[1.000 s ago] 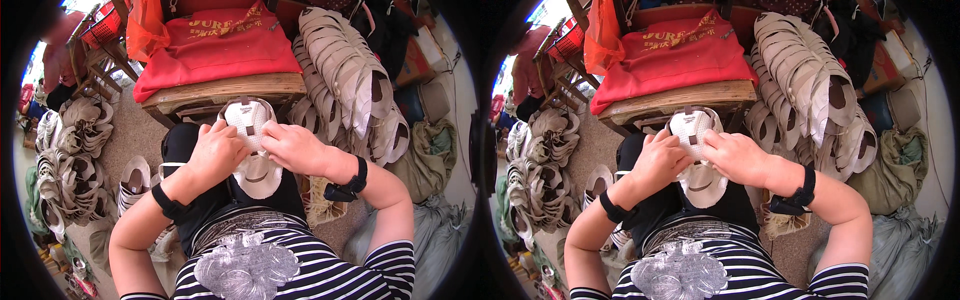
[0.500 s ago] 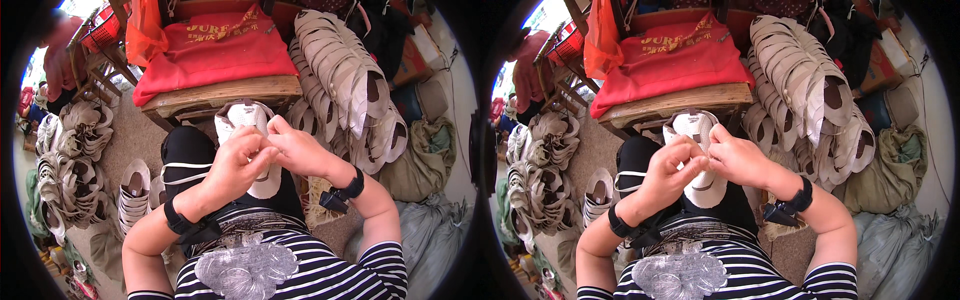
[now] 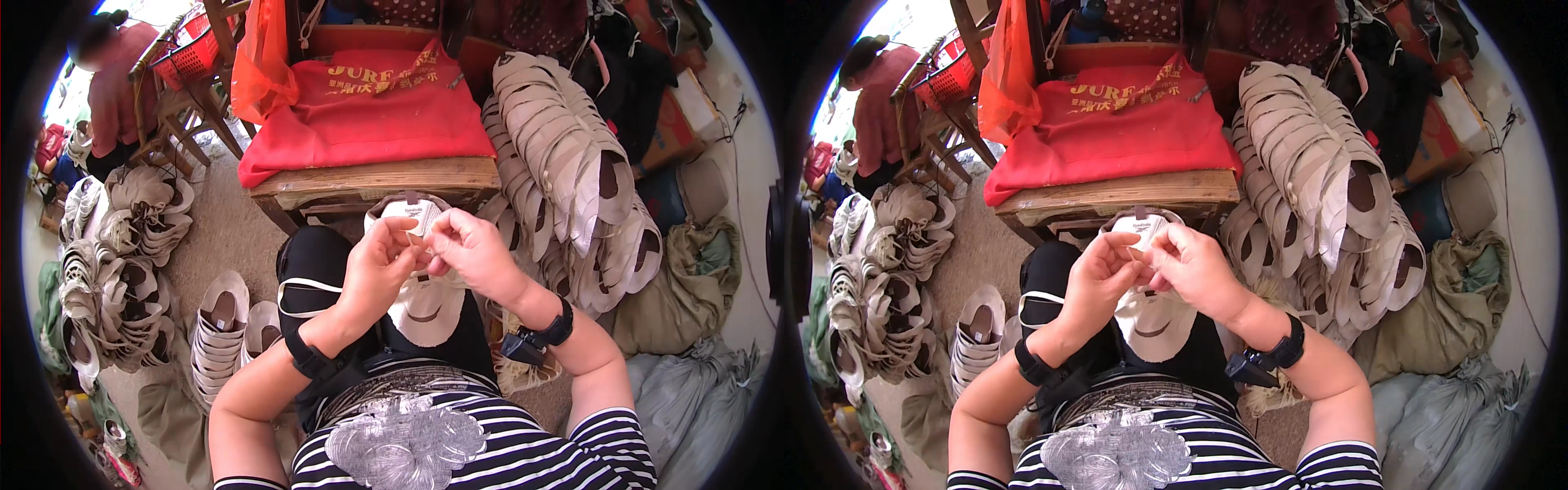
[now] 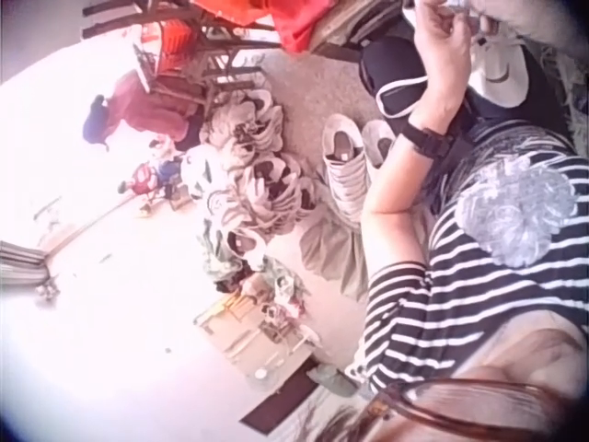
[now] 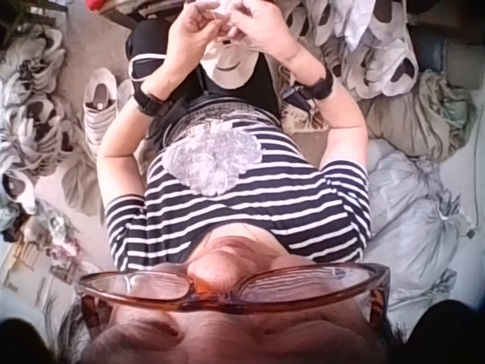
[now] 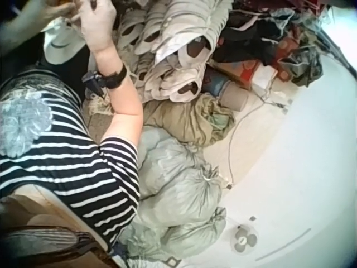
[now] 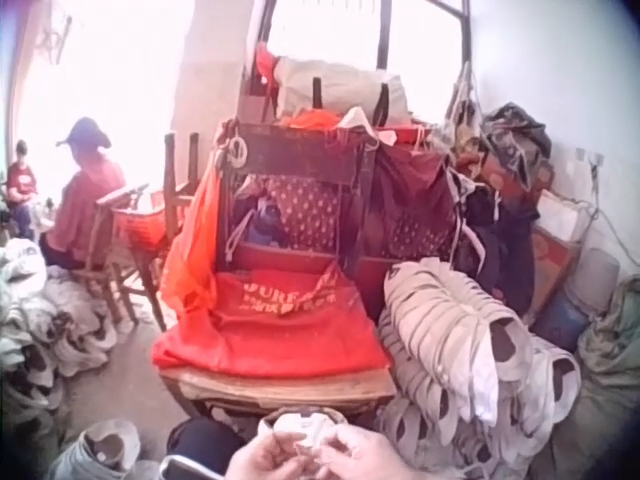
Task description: The recorder is lacing a white shoe while seated in a workshop environment.
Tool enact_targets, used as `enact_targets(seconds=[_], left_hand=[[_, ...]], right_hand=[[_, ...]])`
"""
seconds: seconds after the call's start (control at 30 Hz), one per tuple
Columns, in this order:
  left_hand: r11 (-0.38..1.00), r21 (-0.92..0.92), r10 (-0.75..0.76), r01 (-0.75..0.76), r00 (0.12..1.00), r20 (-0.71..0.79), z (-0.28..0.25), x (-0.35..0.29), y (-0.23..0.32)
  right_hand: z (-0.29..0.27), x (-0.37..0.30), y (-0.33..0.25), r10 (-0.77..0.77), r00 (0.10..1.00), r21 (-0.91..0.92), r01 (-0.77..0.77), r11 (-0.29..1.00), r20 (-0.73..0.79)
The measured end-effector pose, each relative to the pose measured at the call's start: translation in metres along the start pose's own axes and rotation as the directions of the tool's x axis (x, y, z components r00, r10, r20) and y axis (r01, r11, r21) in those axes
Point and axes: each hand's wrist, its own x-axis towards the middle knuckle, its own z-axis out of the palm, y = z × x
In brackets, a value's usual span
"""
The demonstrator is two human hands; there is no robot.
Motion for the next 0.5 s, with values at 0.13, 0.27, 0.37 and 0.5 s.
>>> enact_targets(seconds=[0.13,0.27,0.37,0.5], left_hand=[[1.0,0.0,-0.008,0.008,1.0,-0.029,0.001,0.006,0.001],[0.984,0.166,-0.065,0.066,0.998,-0.012,-0.003,0.012,0.009],[0.981,-0.016,-0.193,0.193,0.981,-0.016,0.003,0.01,0.029],[0.875,-0.368,-0.316,0.315,0.947,0.059,-0.005,0.01,0.042]], right_hand=[[-0.001,0.002,-0.009,0.029,0.998,-0.004,-0.028,1.0,0.059],[-0.005,0.015,-0.01,0.041,0.981,-0.105,-0.022,0.994,0.187],[-0.008,0.026,-0.004,-0.22,0.956,-0.386,0.281,0.879,0.194],[-0.001,0.032,-0.023,-0.599,0.733,-0.726,0.597,0.341,0.321]])
